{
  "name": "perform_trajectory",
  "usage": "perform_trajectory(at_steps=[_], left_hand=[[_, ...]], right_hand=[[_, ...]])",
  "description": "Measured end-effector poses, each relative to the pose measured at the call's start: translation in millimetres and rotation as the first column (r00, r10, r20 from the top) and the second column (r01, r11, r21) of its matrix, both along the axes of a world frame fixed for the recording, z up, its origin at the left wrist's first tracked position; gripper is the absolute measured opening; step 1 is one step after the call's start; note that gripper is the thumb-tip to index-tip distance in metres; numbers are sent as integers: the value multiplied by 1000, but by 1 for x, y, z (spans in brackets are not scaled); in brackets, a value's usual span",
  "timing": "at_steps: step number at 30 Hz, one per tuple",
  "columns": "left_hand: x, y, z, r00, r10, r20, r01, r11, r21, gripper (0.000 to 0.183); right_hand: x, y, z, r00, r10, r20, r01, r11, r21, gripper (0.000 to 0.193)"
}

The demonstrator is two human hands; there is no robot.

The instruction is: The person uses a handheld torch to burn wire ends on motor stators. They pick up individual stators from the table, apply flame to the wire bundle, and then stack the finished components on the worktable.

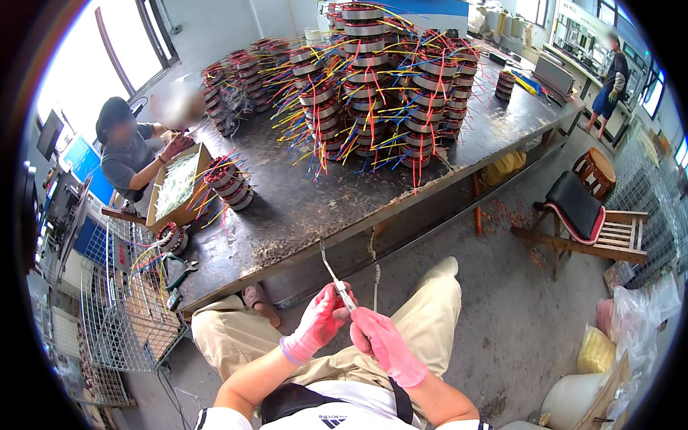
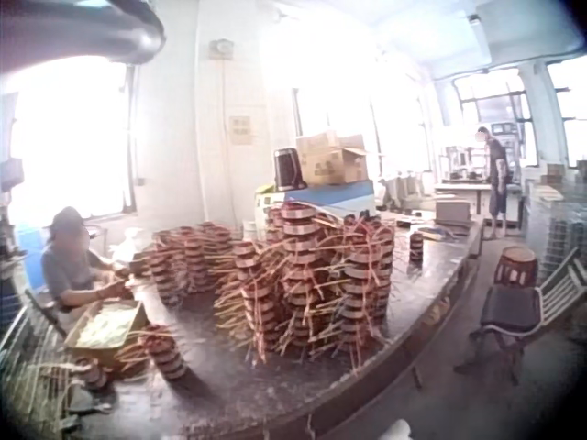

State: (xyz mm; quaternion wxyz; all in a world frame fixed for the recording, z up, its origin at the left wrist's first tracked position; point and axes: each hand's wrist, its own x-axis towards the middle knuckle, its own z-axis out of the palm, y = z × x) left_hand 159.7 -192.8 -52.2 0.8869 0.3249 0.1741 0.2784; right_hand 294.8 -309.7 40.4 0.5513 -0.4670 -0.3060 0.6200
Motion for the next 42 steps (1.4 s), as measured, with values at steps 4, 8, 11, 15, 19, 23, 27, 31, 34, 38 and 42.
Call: perform_trajectory(at_steps=[4, 8, 11, 15, 19, 23, 27, 31, 34, 38, 42], left_hand=[[-1, -1, 2, 1000, 8, -23, -9, 1000, -18, 46], [-1, -4, 2, 993, 67, -92, -70, 997, -25, 44], [0, -3, -2, 997, 58, -59, -60, 998, -22, 43], [1, -4, -6, 996, 78, -53, -80, 996, -44, 40], [1, -4, -5, 996, 76, -52, -79, 996, -52, 39], [2, -3, 0, 997, 66, -50, -68, 996, -50, 39], [2, -2, 0, 998, 60, -36, -62, 996, -56, 38], [5, -5, 8, 994, 80, -67, -84, 995, -61, 38], [4, -4, 3, 992, 68, -111, -73, 997, -39, 41], [9, 3, 0, 999, 14, -50, -14, 1000, -10, 47], [16, 51, 20, 987, 139, -81, -127, 981, 144, 44]], right_hand=[[-1, -1, 0, 1000, -9, -8, 9, 1000, 10, 43], [-1, 0, -1, 1000, -1, -12, 1, 1000, 21, 45], [-2, 0, -2, 999, -3, -35, 3, 1000, 25, 45], [-1, -1, -6, 998, -14, -61, 15, 1000, 17, 45], [-2, 0, -6, 998, -14, -58, 14, 1000, -3, 45], [-1, 1, 2, 1000, -9, -22, 9, 1000, 6, 45], [-2, 1, 6, 999, -14, 31, 13, 1000, 20, 45], [-2, 1, 8, 999, -13, 46, 13, 1000, 3, 46], [-1, 1, 13, 998, -13, 54, 11, 1000, 19, 47], [3, -1, 8, 999, -27, 33, 27, 1000, -3, 47], [15, -3, 0, 991, -131, -27, 130, 991, -16, 47]])
